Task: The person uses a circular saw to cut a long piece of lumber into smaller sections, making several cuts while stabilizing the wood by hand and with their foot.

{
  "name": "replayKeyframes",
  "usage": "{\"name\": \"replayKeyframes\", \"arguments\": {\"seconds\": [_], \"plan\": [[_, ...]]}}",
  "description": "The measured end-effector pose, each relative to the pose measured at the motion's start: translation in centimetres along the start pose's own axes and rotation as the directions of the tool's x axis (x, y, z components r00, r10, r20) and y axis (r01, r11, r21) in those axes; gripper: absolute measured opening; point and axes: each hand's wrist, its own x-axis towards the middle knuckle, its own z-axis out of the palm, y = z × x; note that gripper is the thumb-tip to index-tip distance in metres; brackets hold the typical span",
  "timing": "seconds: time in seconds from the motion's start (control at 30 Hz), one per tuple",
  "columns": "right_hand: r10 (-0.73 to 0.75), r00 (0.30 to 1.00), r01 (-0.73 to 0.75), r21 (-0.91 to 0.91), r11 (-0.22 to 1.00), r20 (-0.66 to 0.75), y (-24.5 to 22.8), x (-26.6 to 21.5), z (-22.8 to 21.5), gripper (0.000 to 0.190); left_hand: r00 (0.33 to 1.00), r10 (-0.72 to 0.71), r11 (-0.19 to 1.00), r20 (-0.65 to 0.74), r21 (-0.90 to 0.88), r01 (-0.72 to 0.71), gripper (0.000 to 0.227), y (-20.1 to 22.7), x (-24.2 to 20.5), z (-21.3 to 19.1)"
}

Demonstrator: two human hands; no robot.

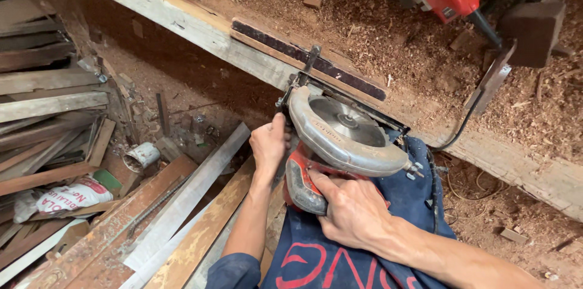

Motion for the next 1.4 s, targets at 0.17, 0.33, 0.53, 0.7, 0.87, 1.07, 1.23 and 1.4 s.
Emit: {"name": "replayKeyframes", "arguments": {"seconds": [0.17, 0.33, 0.53, 0.7, 0.87, 1.07, 1.23, 1.4], "plan": [[-0.052, 0.997, 0.053, 0.015, 0.998, -0.050, 0.0, 0.0, -0.2, 0.070, 0.913, 0.350, 0.933, -0.212, -0.007, -0.359, 0.045, -2.5, 0.8, 0.0], [-0.046, 0.999, 0.046, 0.012, 0.999, -0.025, 0.3, 0.0, 0.0, 0.070, 0.890, 0.454, 0.830, 0.046, -0.386, -0.403, 0.040, -5.8, 3.3, 1.1], [-0.065, 0.997, 0.066, 0.004, 0.998, -0.034, 0.4, 0.0, 0.0, 0.071, 0.842, 0.540, 0.838, 0.010, -0.106, -0.536, 0.031, -6.4, 3.2, 2.5], [-0.025, 0.999, 0.025, 0.015, 1.000, 0.023, 0.5, 0.0, 0.0, 0.071, 0.867, 0.494, 0.862, -0.068, -0.097, -0.498, 0.034, -5.2, 2.7, 3.0], [-0.089, 0.996, 0.090, 0.032, 0.995, -0.020, 0.5, 0.1, -0.1, 0.073, 0.885, 0.459, 0.879, -0.074, -0.105, -0.465, 0.035, -5.3, 2.8, 3.0], [-0.093, 0.996, 0.093, 0.035, 0.995, -0.013, 0.4, 0.1, -0.1, 0.073, 0.852, 0.519, 0.847, -0.063, -0.094, -0.523, 0.037, -6.4, 3.5, 2.9], [-0.050, 0.999, 0.049, 0.032, 0.998, 0.013, 0.4, 0.1, 0.0, 0.068, 0.645, 0.727, 0.669, -0.236, 0.029, -0.743, 0.049, -3.6, 0.7, 1.1], [-0.084, 0.995, 0.084, 0.009, 0.996, -0.057, 0.3, 0.2, 0.1, 0.066, 0.878, 0.414, 0.910, -0.242, 0.111, -0.399, 0.035, -0.6, -2.0, -0.1]]}}
